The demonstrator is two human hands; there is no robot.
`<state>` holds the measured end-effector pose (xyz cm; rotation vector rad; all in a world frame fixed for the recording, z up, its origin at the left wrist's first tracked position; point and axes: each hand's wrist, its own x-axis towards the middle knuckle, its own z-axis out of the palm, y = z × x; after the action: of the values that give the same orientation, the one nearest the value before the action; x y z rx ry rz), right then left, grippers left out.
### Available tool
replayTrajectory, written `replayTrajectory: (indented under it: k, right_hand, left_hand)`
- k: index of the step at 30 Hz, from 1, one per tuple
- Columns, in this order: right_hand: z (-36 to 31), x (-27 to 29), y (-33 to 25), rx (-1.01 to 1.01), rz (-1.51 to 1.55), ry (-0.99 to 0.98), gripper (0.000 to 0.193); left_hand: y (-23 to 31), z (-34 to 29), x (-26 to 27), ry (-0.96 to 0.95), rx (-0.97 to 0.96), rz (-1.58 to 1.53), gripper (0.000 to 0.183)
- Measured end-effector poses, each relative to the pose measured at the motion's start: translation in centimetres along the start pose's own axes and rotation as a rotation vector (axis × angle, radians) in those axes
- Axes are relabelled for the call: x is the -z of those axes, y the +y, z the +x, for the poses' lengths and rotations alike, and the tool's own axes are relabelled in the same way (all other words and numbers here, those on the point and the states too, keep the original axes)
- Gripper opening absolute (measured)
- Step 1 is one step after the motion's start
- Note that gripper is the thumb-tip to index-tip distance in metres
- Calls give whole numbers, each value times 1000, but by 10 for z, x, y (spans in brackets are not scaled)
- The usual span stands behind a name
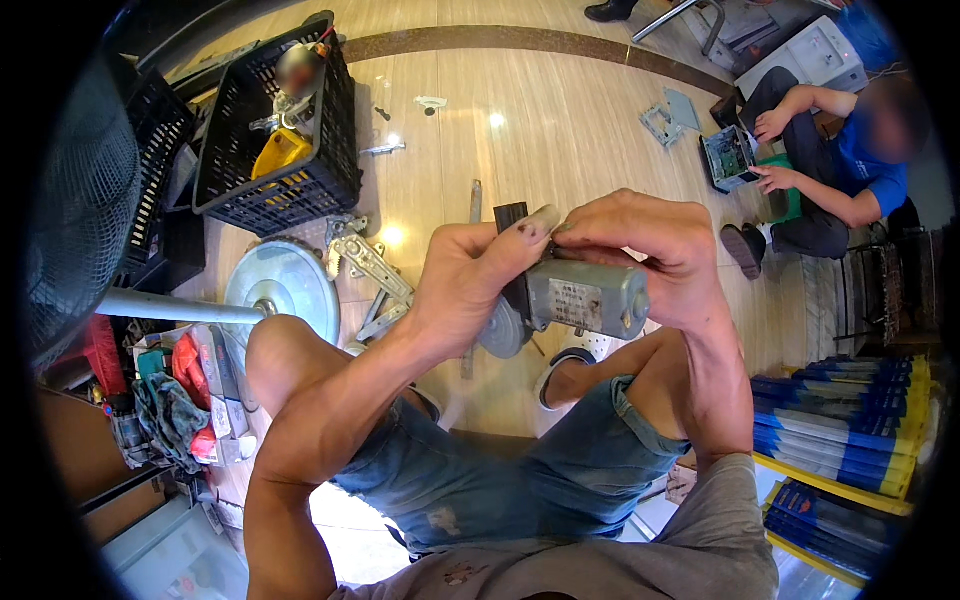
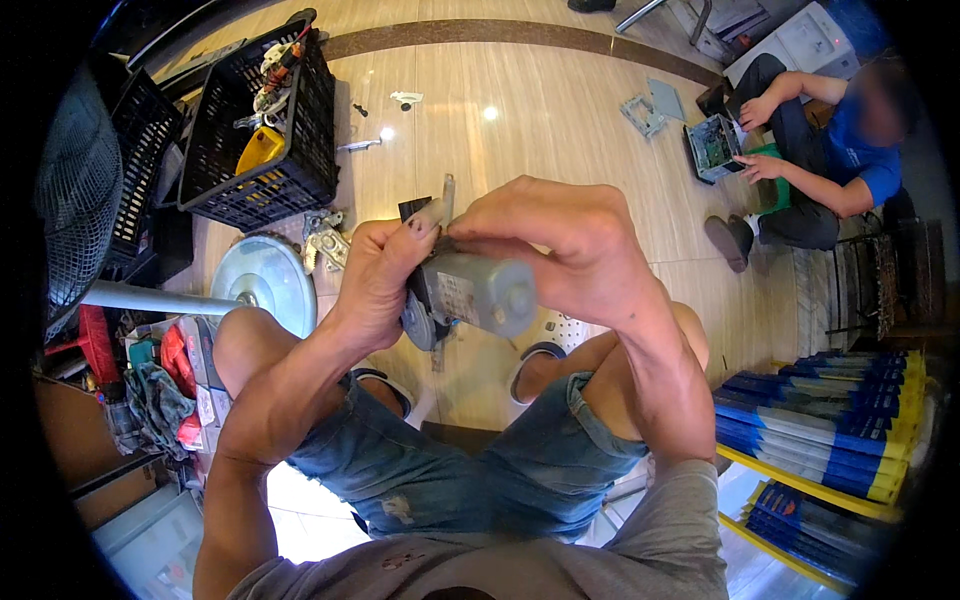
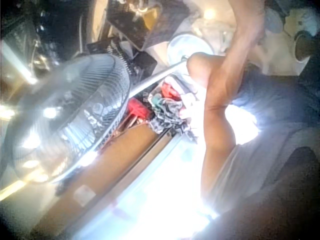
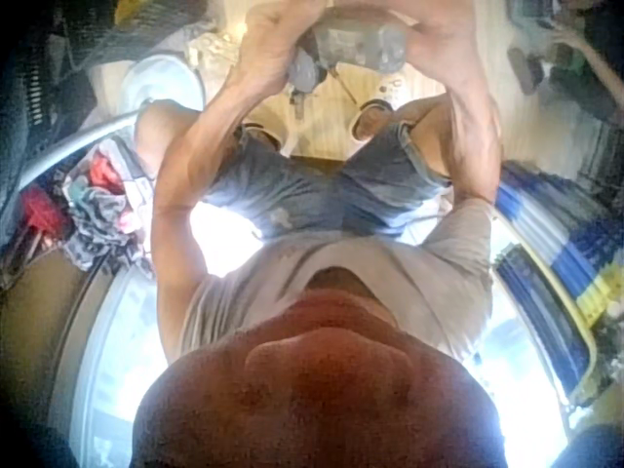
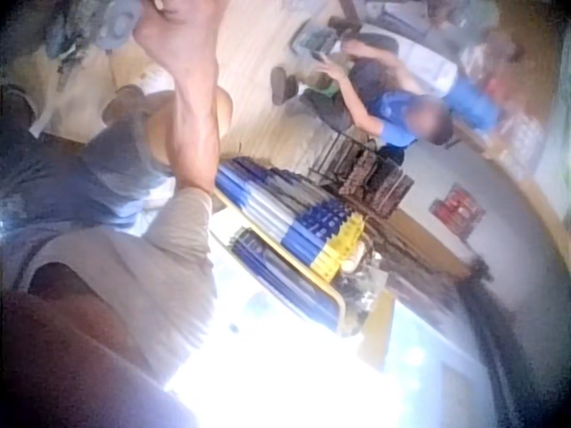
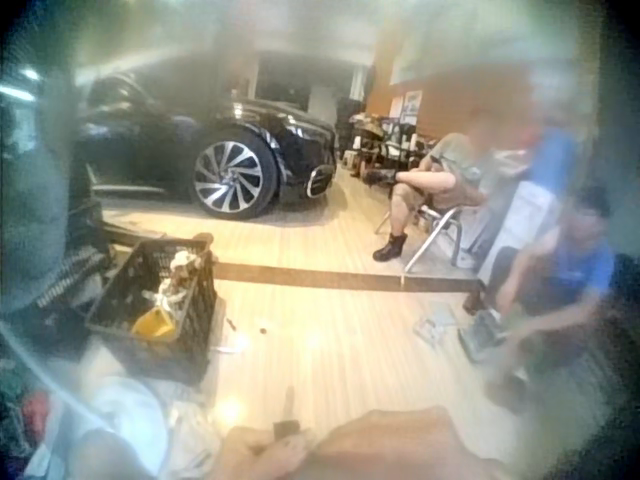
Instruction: The person disassembles and repairs a car power window motor by hand and with a screwdriver. The person removes the outer casing, inspects the internal armature and gears, and then uses a screwdriver to reassemble the components.
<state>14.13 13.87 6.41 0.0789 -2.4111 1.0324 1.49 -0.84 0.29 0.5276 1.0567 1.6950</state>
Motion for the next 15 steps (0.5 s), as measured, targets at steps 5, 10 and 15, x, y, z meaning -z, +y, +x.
replayTrajectory:
  k: [5, 10, 15]
  right_hand:
    - [1, 8, -2, 12, -51, -58, 24]
    - [-1, 9, 2, 15, -46, -76, 23]
    - [-1, 6, 2, 35, -51, -82, 25]
  left_hand:
    - [0, 3, -1, -19, 28, -8, 42]
    - [-3, 3, -1, -24, 53, -29, 42]
    - [-5, 2, 0, 27, 28, -9, 42]
